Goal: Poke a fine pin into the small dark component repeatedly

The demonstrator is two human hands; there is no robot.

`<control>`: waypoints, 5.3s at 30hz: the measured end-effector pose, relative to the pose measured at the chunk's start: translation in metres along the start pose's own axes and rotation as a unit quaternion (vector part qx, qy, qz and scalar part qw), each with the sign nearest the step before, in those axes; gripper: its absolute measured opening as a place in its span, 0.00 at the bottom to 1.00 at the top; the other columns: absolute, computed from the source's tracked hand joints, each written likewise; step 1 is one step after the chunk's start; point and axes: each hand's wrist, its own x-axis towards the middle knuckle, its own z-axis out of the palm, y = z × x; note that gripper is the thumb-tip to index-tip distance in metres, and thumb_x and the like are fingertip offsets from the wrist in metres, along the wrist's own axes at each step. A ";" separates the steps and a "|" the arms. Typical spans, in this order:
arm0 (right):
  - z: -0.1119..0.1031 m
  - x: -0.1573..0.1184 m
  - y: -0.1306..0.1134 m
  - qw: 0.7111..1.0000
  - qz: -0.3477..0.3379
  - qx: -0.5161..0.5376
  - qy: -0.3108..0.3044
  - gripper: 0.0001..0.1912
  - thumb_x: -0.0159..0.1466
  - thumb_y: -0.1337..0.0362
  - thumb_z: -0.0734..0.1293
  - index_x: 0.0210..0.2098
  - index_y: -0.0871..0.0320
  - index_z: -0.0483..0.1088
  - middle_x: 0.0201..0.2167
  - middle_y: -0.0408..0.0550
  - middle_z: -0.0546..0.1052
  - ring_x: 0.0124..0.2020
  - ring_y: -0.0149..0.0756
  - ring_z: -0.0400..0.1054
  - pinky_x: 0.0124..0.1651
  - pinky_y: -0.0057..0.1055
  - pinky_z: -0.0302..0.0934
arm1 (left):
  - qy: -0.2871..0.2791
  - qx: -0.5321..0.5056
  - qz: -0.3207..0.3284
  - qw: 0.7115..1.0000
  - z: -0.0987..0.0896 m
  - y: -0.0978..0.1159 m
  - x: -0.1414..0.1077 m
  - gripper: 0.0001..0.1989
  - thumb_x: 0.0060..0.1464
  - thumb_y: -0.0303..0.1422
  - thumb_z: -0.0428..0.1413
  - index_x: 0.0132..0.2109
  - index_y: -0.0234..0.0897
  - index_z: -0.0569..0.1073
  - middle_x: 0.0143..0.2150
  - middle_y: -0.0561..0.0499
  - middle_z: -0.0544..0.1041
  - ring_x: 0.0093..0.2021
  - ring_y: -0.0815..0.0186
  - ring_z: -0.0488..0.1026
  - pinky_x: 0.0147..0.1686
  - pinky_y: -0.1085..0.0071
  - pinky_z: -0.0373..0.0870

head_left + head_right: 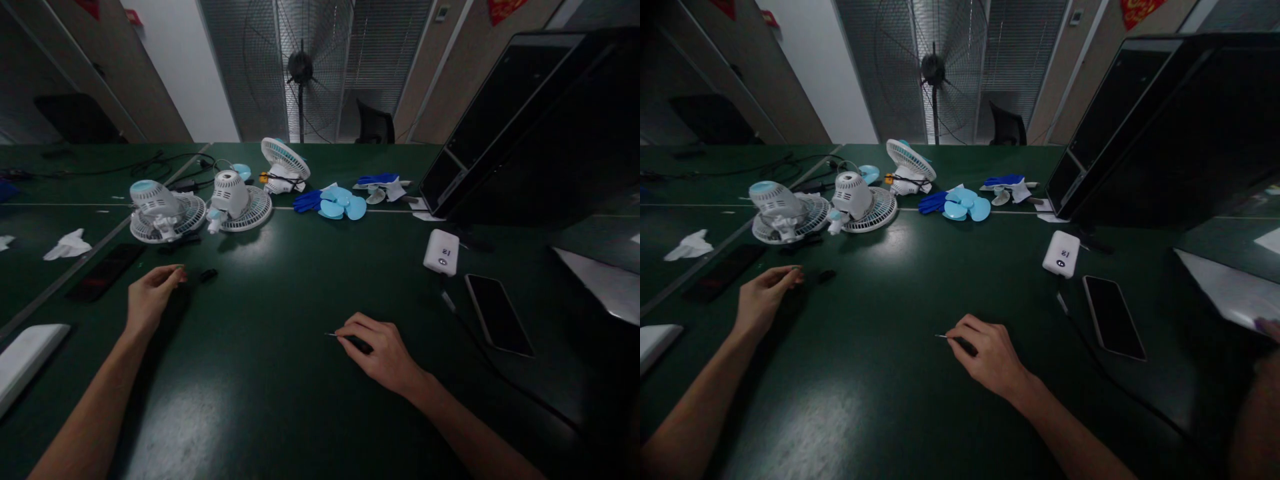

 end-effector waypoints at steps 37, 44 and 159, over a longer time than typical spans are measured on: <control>-0.001 0.003 0.000 1.000 -0.004 -0.002 0.007 0.08 0.73 0.64 0.66 0.47 0.55 0.78 0.42 0.47 0.81 0.37 0.34 0.78 0.40 0.31 0.74 | -0.005 0.036 0.020 0.999 0.030 0.008 -0.022 0.24 0.48 0.49 0.65 0.49 0.39 0.82 0.48 0.46 0.83 0.48 0.53 0.79 0.52 0.60 0.74; -0.001 0.002 0.000 1.000 0.006 0.008 -0.005 0.09 0.74 0.65 0.66 0.48 0.54 0.78 0.43 0.47 0.80 0.39 0.34 0.77 0.41 0.31 0.74 | -0.016 0.064 0.023 0.998 0.030 0.011 -0.025 0.24 0.51 0.49 0.63 0.50 0.39 0.82 0.47 0.46 0.84 0.48 0.54 0.80 0.50 0.63 0.74; 0.018 0.009 -0.019 0.991 -0.074 -0.068 0.089 0.11 0.72 0.69 0.66 0.48 0.53 0.79 0.40 0.49 0.81 0.38 0.37 0.78 0.39 0.32 0.72 | -0.436 -0.029 0.324 0.839 0.126 0.089 -0.170 0.09 0.65 0.31 0.59 0.52 0.40 0.76 0.49 0.47 0.78 0.52 0.61 0.74 0.53 0.62 0.72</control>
